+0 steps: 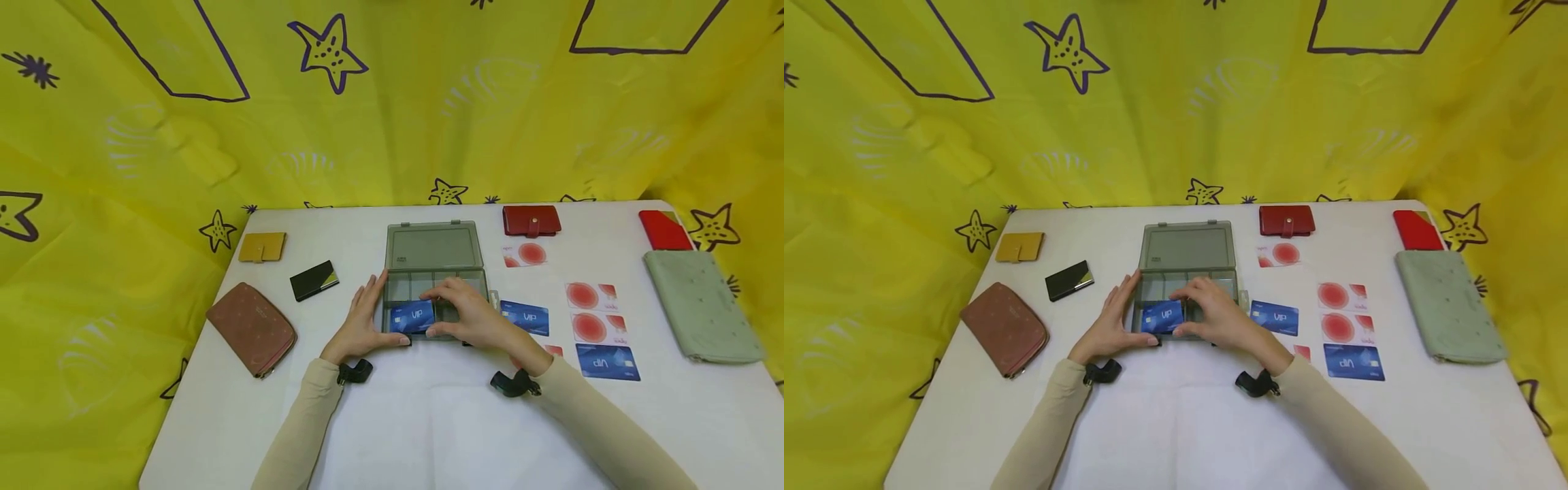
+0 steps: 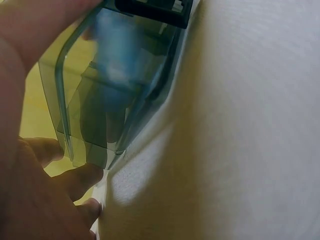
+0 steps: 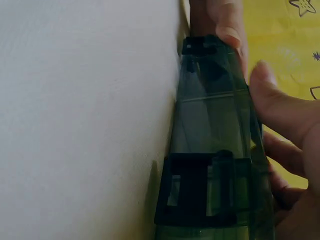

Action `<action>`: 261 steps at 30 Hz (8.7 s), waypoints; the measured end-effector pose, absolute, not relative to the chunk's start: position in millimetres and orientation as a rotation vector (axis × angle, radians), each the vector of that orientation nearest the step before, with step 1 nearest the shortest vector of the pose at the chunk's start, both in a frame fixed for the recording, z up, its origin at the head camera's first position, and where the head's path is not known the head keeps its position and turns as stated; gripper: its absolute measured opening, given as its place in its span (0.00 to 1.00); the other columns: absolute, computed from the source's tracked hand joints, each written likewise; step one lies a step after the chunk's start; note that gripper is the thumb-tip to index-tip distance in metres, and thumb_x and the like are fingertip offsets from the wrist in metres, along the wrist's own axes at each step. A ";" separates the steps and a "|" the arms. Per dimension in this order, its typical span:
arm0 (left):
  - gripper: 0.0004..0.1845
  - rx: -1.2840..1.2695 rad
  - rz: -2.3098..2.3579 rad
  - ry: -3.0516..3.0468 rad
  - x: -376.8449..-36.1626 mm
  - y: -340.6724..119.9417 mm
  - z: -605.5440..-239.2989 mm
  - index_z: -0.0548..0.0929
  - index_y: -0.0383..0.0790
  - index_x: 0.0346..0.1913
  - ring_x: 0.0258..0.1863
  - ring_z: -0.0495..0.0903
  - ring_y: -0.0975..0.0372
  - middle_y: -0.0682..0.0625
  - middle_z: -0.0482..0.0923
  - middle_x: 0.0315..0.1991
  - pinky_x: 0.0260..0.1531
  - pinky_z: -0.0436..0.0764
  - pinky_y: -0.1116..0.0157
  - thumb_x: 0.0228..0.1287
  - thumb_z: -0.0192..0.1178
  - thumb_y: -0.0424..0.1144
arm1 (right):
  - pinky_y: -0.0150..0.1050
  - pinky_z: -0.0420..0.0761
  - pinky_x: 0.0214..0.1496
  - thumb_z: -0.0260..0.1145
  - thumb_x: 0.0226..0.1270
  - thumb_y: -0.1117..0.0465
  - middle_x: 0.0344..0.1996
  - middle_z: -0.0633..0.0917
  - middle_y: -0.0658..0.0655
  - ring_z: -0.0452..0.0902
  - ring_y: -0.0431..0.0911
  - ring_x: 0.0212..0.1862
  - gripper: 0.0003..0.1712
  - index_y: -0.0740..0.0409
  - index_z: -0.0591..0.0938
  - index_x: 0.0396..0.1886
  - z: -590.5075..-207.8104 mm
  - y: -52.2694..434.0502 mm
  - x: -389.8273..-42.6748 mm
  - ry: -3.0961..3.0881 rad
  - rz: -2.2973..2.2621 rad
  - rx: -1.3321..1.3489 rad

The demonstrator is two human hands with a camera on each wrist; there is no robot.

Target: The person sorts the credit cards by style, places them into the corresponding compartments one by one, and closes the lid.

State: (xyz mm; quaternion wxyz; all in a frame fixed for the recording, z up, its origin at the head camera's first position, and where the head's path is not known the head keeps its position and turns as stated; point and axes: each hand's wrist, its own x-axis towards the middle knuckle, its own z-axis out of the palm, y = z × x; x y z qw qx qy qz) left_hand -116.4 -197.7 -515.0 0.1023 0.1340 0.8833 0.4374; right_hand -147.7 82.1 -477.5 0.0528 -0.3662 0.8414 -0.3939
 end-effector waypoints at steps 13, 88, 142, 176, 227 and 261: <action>0.74 0.410 1.308 2.628 -116.2 -198.5 -516.8 0.38 0.58 0.88 0.88 0.33 0.51 0.50 0.40 0.89 0.86 0.32 0.44 0.50 0.85 0.54 | 0.58 0.86 0.52 0.87 0.52 0.59 0.53 0.86 0.63 0.84 0.56 0.50 0.36 0.62 0.85 0.61 -460.6 159.7 -162.9 2.704 -1.112 -0.924; 0.74 0.463 1.280 2.663 -116.7 -197.9 -516.0 0.40 0.51 0.88 0.88 0.37 0.52 0.49 0.43 0.89 0.86 0.32 0.46 0.49 0.86 0.49 | 0.70 0.75 0.69 0.91 0.44 0.57 0.69 0.78 0.63 0.72 0.63 0.70 0.45 0.58 0.84 0.66 -473.7 100.5 -151.5 2.610 -1.289 -1.064; 0.73 0.453 1.304 2.652 -113.8 -198.4 -514.8 0.40 0.54 0.88 0.88 0.36 0.53 0.50 0.42 0.89 0.86 0.32 0.47 0.50 0.85 0.52 | 0.30 0.85 0.26 0.75 0.67 0.71 0.34 0.88 0.52 0.84 0.36 0.27 0.33 0.61 0.71 0.68 -462.9 308.8 -86.3 2.803 -1.204 -0.351; 0.72 0.393 1.284 2.649 -110.9 -194.4 -515.0 0.40 0.57 0.88 0.88 0.36 0.48 0.48 0.44 0.89 0.85 0.37 0.38 0.51 0.84 0.53 | 0.63 0.78 0.68 0.88 0.52 0.52 0.64 0.80 0.60 0.73 0.58 0.67 0.35 0.55 0.87 0.59 -489.0 74.7 -129.2 2.713 -1.245 -1.068; 0.72 0.425 1.275 2.661 -112.3 -193.3 -516.8 0.41 0.52 0.88 0.88 0.38 0.51 0.49 0.44 0.89 0.86 0.35 0.42 0.51 0.84 0.53 | 0.28 0.80 0.41 0.80 0.60 0.68 0.37 0.80 0.45 0.72 0.34 0.40 0.20 0.54 0.78 0.44 -480.4 256.4 -110.3 2.758 -0.955 -0.737; 0.72 0.425 1.250 2.683 -112.6 -195.1 -515.6 0.40 0.54 0.88 0.88 0.37 0.51 0.48 0.44 0.89 0.86 0.35 0.43 0.51 0.84 0.51 | 0.28 0.74 0.36 0.94 0.31 0.62 0.48 0.86 0.52 0.75 0.40 0.45 0.40 0.52 0.89 0.52 -493.1 171.7 -143.4 2.658 -1.478 -0.839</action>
